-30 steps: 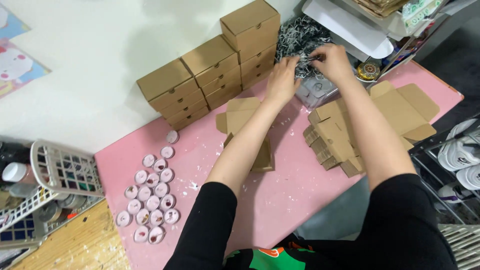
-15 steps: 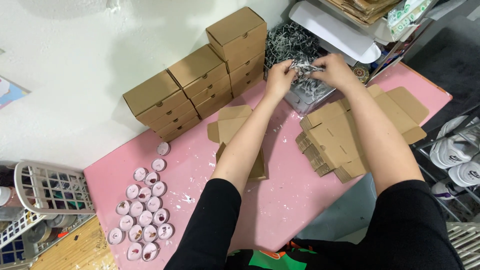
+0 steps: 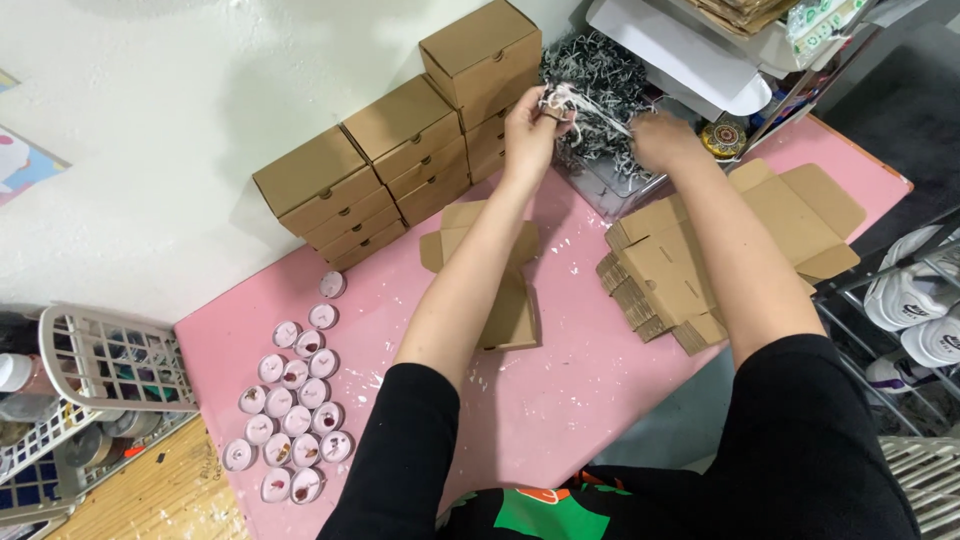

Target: The person is packaging small pink wax melts into cardboard boxes, adding shredded paper filler and placing them in plastic bags before sealing the boxes.

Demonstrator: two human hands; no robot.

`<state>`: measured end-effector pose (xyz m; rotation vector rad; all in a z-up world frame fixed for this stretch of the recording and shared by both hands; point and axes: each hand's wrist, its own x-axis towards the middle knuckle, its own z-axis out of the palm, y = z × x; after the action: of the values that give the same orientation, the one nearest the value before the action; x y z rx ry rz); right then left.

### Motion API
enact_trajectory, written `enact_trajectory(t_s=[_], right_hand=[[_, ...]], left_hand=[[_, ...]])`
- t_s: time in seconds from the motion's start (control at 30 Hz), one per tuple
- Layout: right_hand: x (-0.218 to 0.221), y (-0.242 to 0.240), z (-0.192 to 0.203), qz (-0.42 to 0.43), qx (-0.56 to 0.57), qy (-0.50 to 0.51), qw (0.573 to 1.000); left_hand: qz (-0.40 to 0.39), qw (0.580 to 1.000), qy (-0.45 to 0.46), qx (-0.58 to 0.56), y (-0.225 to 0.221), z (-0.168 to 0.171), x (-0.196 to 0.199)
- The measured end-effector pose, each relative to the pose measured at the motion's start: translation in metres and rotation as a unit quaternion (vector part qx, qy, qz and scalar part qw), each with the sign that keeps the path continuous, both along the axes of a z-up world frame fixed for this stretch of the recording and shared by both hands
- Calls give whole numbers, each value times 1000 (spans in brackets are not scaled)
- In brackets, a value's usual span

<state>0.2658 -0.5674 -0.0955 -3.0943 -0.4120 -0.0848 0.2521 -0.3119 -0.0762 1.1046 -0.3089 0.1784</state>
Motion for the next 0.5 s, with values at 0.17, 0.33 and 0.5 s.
enact_trajectory(t_s=[0.17, 0.33, 0.5], right_hand=[[-61, 55, 94, 73, 116, -83, 987], [-29, 58, 45, 173, 142, -53, 973], [-9, 26, 13, -70, 22, 35, 997]], left_hand=[[-45, 998, 42, 11, 25, 26, -23], [-75, 996, 45, 14, 29, 18, -17], [-37, 999, -22, -17, 77, 87, -57]])
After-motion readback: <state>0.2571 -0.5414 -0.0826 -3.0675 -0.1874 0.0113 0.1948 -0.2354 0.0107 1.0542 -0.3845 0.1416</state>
